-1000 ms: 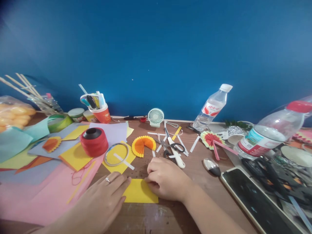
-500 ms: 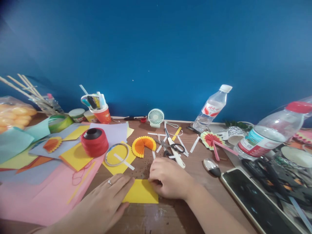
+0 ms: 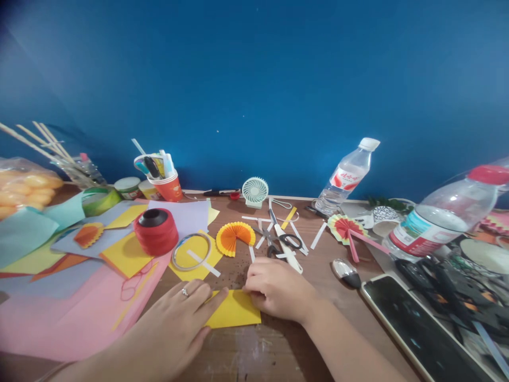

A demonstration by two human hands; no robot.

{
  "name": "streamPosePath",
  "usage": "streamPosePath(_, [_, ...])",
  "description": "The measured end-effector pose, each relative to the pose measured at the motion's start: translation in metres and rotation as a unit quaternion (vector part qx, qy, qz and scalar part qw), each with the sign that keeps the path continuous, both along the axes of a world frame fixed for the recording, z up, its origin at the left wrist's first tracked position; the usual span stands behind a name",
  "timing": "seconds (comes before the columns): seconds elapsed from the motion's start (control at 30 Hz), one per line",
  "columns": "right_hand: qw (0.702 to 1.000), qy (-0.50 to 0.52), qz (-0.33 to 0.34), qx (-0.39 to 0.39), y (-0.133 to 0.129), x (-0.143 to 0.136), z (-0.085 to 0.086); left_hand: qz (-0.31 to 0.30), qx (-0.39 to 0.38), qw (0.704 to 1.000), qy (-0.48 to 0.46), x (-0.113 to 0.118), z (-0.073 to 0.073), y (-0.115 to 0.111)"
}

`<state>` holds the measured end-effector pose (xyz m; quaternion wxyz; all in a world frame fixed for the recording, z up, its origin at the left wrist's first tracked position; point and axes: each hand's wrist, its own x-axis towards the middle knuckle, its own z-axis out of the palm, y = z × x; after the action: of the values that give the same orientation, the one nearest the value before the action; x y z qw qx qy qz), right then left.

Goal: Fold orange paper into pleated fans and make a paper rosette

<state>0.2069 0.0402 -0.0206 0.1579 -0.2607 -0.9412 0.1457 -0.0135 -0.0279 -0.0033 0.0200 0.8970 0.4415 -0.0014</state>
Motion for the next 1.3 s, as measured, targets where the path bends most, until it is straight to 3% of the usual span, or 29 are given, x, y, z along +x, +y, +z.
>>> streamPosePath(0.13, [1.0,-0.001,-0.003,0.005,0.001,0.002,0.001,-0.008,0.007,1.0,0.01,0.0,-0.001,0.0])
streamPosePath(0.37, [0.999,-0.033,0.009,0.02,-0.005,-0.008,0.004,-0.043,0.088,0.993,0.062,-0.007,-0.018,-0.007])
streamPosePath(0.53, [0.999,-0.027,0.006,0.016,-0.008,-0.012,0.005,-0.041,0.122,0.989,0.075,-0.003,-0.014,-0.01])
streamPosePath(1.0, [0.994,0.107,-0.013,-0.026,-0.002,-0.004,-0.005,0.014,-0.055,0.998,-0.005,0.004,0.008,-0.005])
streamPosePath(1.3, [0.999,0.019,0.007,0.029,-0.009,-0.009,0.003,0.015,-0.064,0.998,-0.012,0.008,0.01,-0.002])
